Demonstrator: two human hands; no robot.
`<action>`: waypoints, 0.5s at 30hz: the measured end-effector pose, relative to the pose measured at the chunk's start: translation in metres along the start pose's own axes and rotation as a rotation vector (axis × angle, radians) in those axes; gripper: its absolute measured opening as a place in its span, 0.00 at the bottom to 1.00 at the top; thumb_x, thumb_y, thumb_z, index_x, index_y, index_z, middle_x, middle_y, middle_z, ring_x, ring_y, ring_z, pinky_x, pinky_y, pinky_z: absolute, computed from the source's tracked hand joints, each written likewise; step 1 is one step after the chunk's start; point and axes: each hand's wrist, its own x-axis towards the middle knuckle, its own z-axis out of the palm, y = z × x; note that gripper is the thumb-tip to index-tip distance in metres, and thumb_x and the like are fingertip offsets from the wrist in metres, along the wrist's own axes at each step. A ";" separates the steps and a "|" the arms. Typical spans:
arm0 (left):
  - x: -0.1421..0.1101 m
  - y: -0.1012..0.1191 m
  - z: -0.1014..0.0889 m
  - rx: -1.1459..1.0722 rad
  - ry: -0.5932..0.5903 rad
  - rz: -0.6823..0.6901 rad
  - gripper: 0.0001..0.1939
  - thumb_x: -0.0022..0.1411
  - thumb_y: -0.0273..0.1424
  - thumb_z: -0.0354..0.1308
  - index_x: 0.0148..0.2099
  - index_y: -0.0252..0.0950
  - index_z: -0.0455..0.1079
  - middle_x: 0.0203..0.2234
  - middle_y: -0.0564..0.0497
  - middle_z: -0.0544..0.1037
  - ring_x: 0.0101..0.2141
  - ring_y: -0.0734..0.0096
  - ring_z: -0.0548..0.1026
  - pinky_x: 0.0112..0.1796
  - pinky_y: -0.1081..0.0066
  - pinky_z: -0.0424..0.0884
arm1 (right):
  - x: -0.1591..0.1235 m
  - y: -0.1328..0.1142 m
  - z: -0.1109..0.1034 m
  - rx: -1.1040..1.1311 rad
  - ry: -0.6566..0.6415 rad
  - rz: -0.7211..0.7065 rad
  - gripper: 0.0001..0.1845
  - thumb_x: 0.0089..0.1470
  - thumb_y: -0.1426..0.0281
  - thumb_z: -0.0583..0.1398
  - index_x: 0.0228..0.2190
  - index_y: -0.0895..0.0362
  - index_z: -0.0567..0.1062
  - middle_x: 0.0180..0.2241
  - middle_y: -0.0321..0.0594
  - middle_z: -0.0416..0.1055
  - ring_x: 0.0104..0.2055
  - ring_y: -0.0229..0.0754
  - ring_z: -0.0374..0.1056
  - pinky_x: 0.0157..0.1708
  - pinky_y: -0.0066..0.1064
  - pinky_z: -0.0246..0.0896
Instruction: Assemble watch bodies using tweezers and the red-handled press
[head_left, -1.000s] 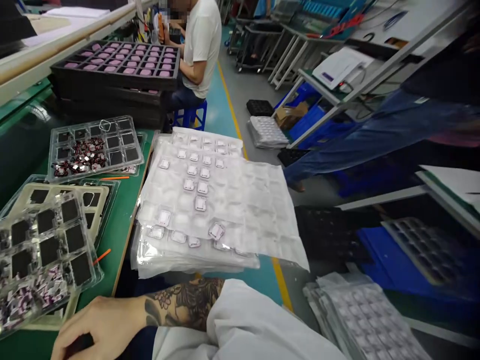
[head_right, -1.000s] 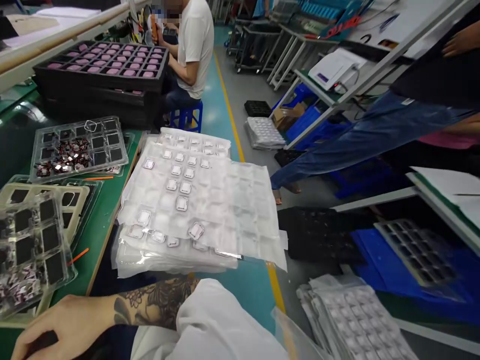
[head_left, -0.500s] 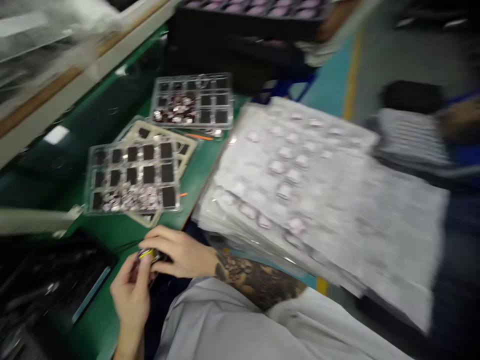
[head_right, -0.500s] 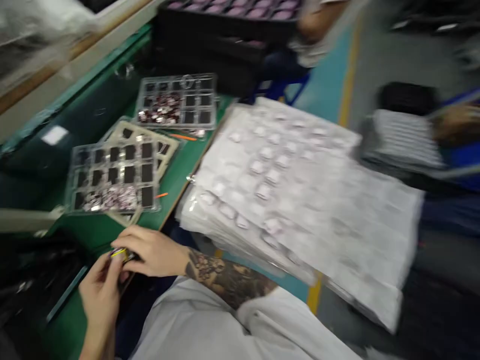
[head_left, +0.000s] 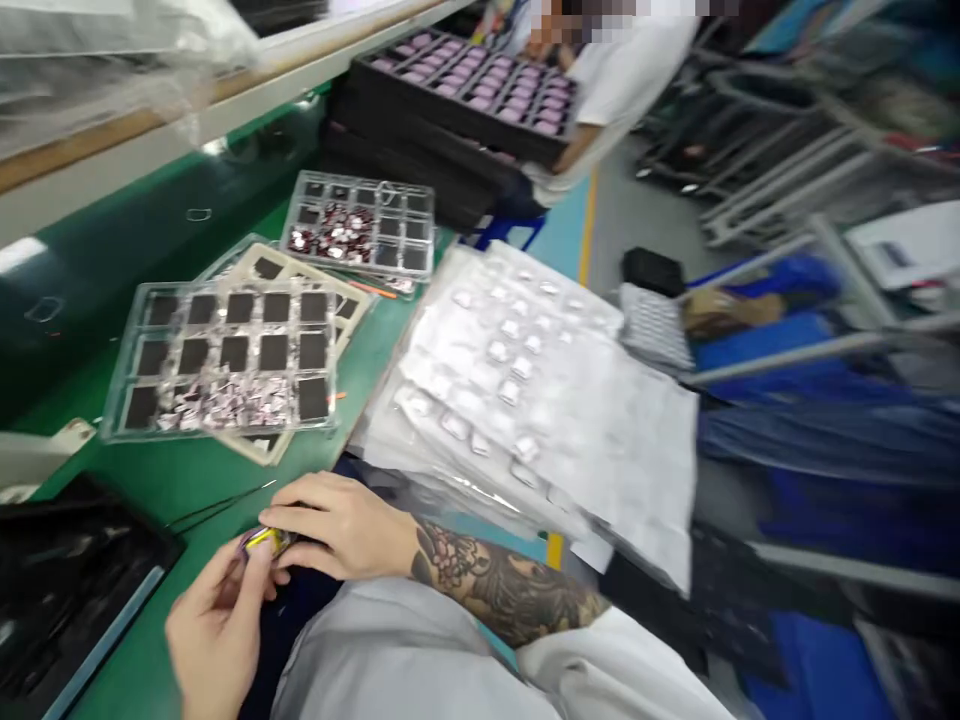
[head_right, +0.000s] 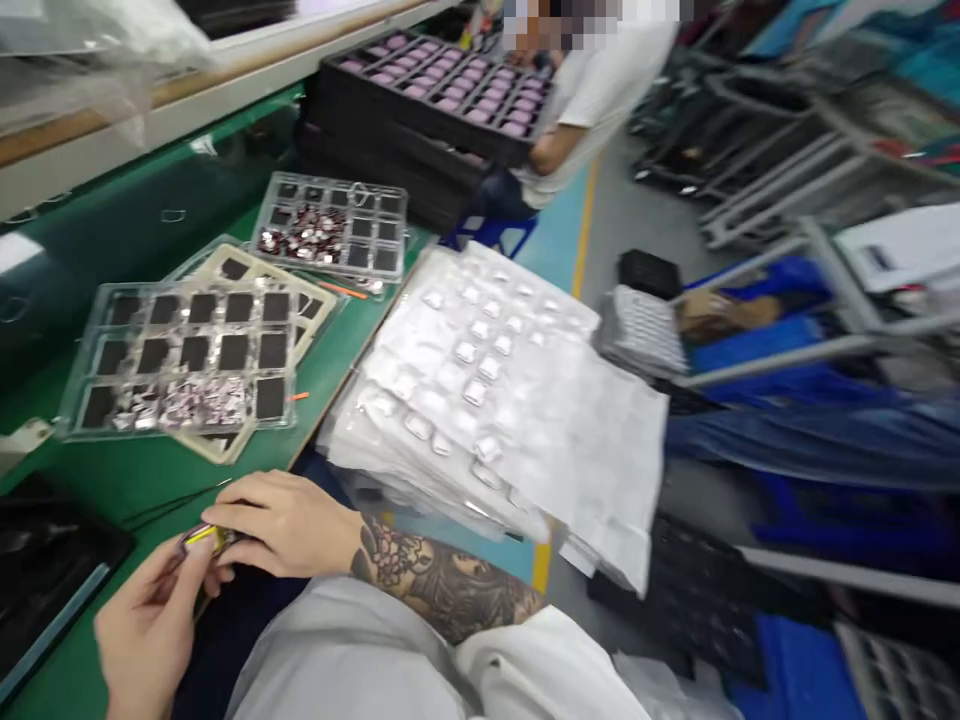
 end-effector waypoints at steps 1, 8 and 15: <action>-0.001 0.000 0.000 -0.001 0.024 -0.006 0.23 0.62 0.47 0.79 0.46 0.33 0.85 0.29 0.49 0.87 0.26 0.68 0.84 0.30 0.77 0.83 | -0.011 0.001 -0.015 -0.038 0.000 0.072 0.23 0.77 0.57 0.62 0.63 0.59 0.75 0.57 0.50 0.80 0.58 0.44 0.77 0.60 0.35 0.75; 0.002 0.011 -0.001 -0.198 0.086 -0.103 0.27 0.55 0.42 0.84 0.48 0.37 0.78 0.39 0.46 0.91 0.38 0.59 0.91 0.43 0.75 0.88 | -0.121 -0.010 -0.165 -0.549 0.131 0.917 0.15 0.73 0.73 0.57 0.55 0.57 0.80 0.49 0.53 0.81 0.52 0.52 0.77 0.56 0.43 0.72; -0.004 -0.002 -0.001 -0.025 0.155 0.106 0.25 0.56 0.44 0.82 0.48 0.34 0.85 0.48 0.42 0.89 0.45 0.48 0.88 0.51 0.54 0.90 | -0.165 -0.016 -0.189 -0.629 0.243 1.206 0.14 0.58 0.76 0.67 0.47 0.58 0.80 0.39 0.44 0.77 0.42 0.48 0.73 0.45 0.36 0.66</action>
